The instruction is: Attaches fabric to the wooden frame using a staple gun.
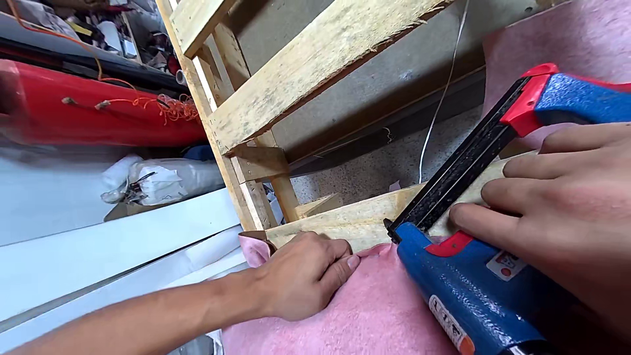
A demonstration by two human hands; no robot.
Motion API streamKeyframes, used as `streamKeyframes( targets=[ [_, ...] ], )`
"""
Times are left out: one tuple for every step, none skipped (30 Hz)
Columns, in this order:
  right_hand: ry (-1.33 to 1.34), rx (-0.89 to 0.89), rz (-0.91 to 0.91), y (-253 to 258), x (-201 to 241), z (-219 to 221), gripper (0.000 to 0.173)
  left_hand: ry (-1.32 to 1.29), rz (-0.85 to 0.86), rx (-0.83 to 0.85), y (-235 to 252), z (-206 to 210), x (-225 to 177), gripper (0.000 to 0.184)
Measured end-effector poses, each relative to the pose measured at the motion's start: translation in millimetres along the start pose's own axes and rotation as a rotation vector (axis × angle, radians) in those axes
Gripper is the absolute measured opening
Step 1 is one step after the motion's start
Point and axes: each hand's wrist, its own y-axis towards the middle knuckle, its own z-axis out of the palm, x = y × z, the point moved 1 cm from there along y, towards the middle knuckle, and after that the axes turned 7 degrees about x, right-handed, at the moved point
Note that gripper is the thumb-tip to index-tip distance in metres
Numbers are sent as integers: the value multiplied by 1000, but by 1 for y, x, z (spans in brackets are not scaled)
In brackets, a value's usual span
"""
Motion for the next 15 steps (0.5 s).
streamKeyframes(
  targets=[
    [0, -1, -2, 0, 0, 0, 25, 8, 16, -34, -1, 2, 0, 46],
    [-2, 1, -2, -1, 0, 0, 24, 28, 30, -60, -1, 3, -1, 46],
    [-2, 8, -1, -1, -1, -1, 24, 50, 42, -77, -1, 3, -2, 46],
    [-2, 21, 1, -2, -1, -2, 24, 73, 42, -85, -1, 3, -3, 46],
    [-1, 32, 0, -2, 0, -2, 24, 93, 37, -84, -2, 3, -5, 47],
    [-1, 43, 2, -2, 0, -3, 25, 110, 28, -75, -2, 3, -7, 47],
    [-3, 45, 4, -1, 0, -3, 25, 129, 17, -59, -3, 2, -9, 47],
    [-1, 42, 8, -1, 1, -4, 24, 151, 8, -40, -4, 1, -11, 47],
    [6, 35, 17, -1, 2, -5, 22, 168, -1, -15, -4, -2, -13, 47],
    [12, 19, 28, 0, 3, -4, 20, 178, -9, 10, -4, -3, -14, 48],
    [13, 16, 34, 0, 4, -5, 19, 183, -17, 31, -4, -4, -15, 48],
    [12, 18, 37, 0, 5, -6, 18, 185, -26, 50, -4, -5, -16, 47],
    [2, 31, 38, 1, 6, -7, 17, 191, -32, 58, -4, -6, -18, 47],
    [-6, 50, 40, 1, 6, -9, 15, 200, -35, 60, -4, -6, -19, 47],
    [-16, 62, 37, 1, 5, -10, 14, 210, -36, 55, -3, -7, -20, 46]
  ],
)
